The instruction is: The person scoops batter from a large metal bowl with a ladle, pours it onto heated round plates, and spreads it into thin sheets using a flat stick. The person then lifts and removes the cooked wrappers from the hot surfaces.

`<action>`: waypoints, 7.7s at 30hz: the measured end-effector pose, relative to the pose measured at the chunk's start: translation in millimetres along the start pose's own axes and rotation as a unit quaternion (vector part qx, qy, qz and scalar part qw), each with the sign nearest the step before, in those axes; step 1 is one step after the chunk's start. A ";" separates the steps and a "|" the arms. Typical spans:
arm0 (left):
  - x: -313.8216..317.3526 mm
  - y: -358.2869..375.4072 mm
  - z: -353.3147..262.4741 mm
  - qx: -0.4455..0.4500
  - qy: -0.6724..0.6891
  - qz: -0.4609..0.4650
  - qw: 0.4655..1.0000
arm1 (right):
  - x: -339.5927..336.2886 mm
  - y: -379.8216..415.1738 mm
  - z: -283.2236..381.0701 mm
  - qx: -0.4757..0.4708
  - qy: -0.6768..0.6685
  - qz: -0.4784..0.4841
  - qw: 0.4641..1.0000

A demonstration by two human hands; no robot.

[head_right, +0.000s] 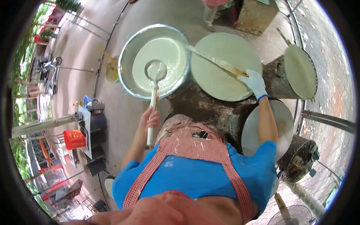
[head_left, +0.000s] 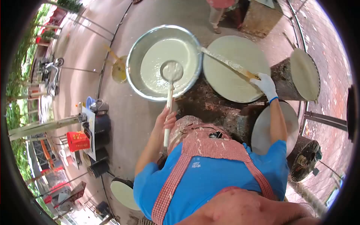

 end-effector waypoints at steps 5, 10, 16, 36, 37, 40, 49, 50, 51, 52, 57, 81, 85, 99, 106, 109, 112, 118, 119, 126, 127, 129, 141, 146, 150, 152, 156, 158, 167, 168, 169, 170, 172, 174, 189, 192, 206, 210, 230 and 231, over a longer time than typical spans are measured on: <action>-9.7 -1.4 -151.2 0.082 -0.334 -0.162 0.925 | 48.7 -29.1 152.3 -0.066 0.135 0.039 0.988; -112.1 -22.4 -297.2 0.027 -0.400 -0.352 0.846 | 163.9 -53.8 267.1 -0.120 0.333 0.074 0.932; -102.0 -41.6 -327.4 -0.030 -0.550 -0.419 0.722 | 194.1 -2.7 235.9 0.027 0.226 0.112 0.967; 398.5 80.4 -125.5 0.212 -0.695 0.046 0.685 | -54.5 86.1 352.8 -0.133 -0.217 -0.451 0.855; 407.4 86.4 -126.6 0.250 -0.715 0.071 0.649 | -47.1 88.8 356.4 -0.122 -0.321 -0.409 0.845; 352.5 59.2 -178.1 0.202 -0.723 0.018 0.660 | 35.4 52.1 334.1 -0.098 -0.354 -0.291 0.883; 208.7 18.5 -150.7 -0.166 -0.358 -0.113 0.912 | 123.0 197.2 256.7 0.210 -0.285 -0.170 0.920; 209.2 15.2 -134.6 -0.108 -0.516 -0.103 0.844 | 114.9 210.5 261.3 0.177 -0.310 -0.222 0.907; 194.6 9.5 -112.0 -0.150 -0.520 -0.103 0.834 | 105.2 227.1 260.5 0.146 -0.327 -0.280 0.891; 182.5 2.0 -89.8 -0.169 -0.528 -0.062 0.830 | 109.3 236.6 253.8 0.154 -0.342 -0.275 0.885; 67.0 -15.0 6.1 -0.404 -0.191 -0.264 0.854 | 212.3 340.6 191.1 0.344 -0.340 -0.167 0.859; -187.8 -289.6 355.1 0.138 -0.846 0.420 0.297 | 157.7 539.2 -71.8 0.462 -0.076 -0.464 0.752; -145.1 -270.9 373.5 0.027 -0.922 0.366 0.123 | 149.5 485.3 -53.2 0.393 -0.552 -0.568 0.467; -94.0 -222.2 208.7 -0.227 -0.877 0.160 0.392 | 102.3 410.8 -117.5 0.542 0.003 -0.368 0.756; -82.4 -179.3 144.7 -0.202 -0.900 0.115 0.368 | 171.8 357.5 -101.3 0.457 -0.373 -0.539 0.602; -89.3 -186.2 131.4 -0.227 -0.915 0.081 0.323 | 131.3 389.1 -91.2 0.473 -0.280 -0.450 0.703; -85.5 -191.5 130.0 -0.101 -0.914 0.281 0.276 | 161.7 448.4 -102.0 0.438 -0.493 -0.554 0.508; -99.9 -190.9 114.3 -0.118 -0.938 0.172 0.275 | 164.7 384.7 -93.7 0.358 -0.611 -0.452 0.542; -106.6 -191.4 105.4 -0.137 -0.945 0.109 0.277 | 174.1 396.9 -114.4 0.342 -0.605 -0.450 0.561; -96.2 -140.3 133.1 -0.186 -0.849 -0.035 0.494 | 146.6 411.2 -111.5 0.365 -0.653 -0.372 0.550; -99.9 -131.7 130.7 -0.201 -0.834 -0.061 0.511 | 148.6 408.4 -109.4 0.345 -0.662 -0.359 0.560; -94.9 -108.9 130.1 -0.201 -0.819 -0.064 0.533 | 150.9 431.6 -116.7 0.338 -0.696 -0.296 0.561; -133.5 -66.9 80.2 -0.187 -0.854 -0.114 0.472 | 130.3 453.6 -162.4 0.340 -0.643 -0.230 0.646; -125.6 -45.7 87.2 -0.185 -0.778 -0.230 0.554 | 124.1 422.2 -241.3 0.302 -0.589 -0.363 0.656; -127.9 -33.0 78.6 -0.154 -0.718 -0.294 0.612 | 130.2 436.1 -165.6 0.322 -0.614 -0.154 0.704; -131.2 -32.2 73.5 -0.155 -0.733 -0.273 0.604 | 137.2 450.7 -174.6 0.319 -0.630 -0.109 0.700; -136.0 -31.1 50.5 -0.154 -0.793 -0.235 0.540 | 94.2 436.5 -208.2 0.305 -0.583 -0.245 0.712; -141.6 -26.4 45.9 -0.145 -0.778 -0.245 0.560 | 78.9 431.0 -215.6 0.272 -0.567 -0.305 0.715; -133.6 -9.8 53.1 -0.099 -0.710 -0.284 0.637 | 81.6 438.8 -197.6 0.465 -0.311 0.037 0.828; -130.4 -10.5 50.9 -0.102 -0.715 -0.285 0.630 | 78.4 423.9 -219.3 0.382 -0.406 -0.141 0.818; -129.2 -9.0 48.6 -0.108 -0.726 -0.283 0.617 | 73.2 406.2 -232.6 0.309 -0.466 -0.228 0.797; -130.7 -5.6 47.2 -0.114 -0.736 -0.284 0.604 | 63.3 393.2 -238.0 0.234 -0.516 -0.311 0.763; -134.0 -3.9 50.4 -0.118 -0.733 -0.289 0.604 | 37.7 388.6 -209.1 0.356 -0.412 -0.129 0.829; -128.0 -1.9 45.2 -0.105 -0.724 -0.301 0.612 | 74.6 384.9 -229.1 0.043 -0.174 -0.105 0.978; -126.3 38.6 -9.2 -0.079 -0.688 -0.333 0.640 | 82.2 431.3 -196.1 -0.083 0.011 -0.173 0.981; -118.2 33.5 -24.3 -0.151 -0.715 -0.329 0.599 | 135.0 550.5 -165.8 0.048 0.274 0.010 0.961; -57.8 35.6 -63.8 -0.311 -0.525 -0.330 0.720 | 253.8 384.9 89.6 0.586 -0.001 -0.327 0.741; -41.3 50.4 -65.4 -0.372 -0.406 -0.267 0.791 | 304.7 457.3 63.5 0.668 -0.068 -0.280 0.687; -66.0 66.0 -29.5 -0.244 -0.243 -0.402 0.849 | 234.5 420.3 42.7 0.559 -0.065 -0.337 0.755; -64.1 68.7 -28.8 -0.155 -0.224 -0.441 0.855 | 234.1 443.5 31.1 0.600 -0.063 -0.281 0.747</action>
Point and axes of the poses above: each hand's wrist, its own y-axis away from the middle knuckle, its own x-axis out of the palm, z = x × y, the point moved 6 cm from there along -y, towards the middle knuckle, and after that the axes turned 11 degrees about y, right-handed, at the moved point
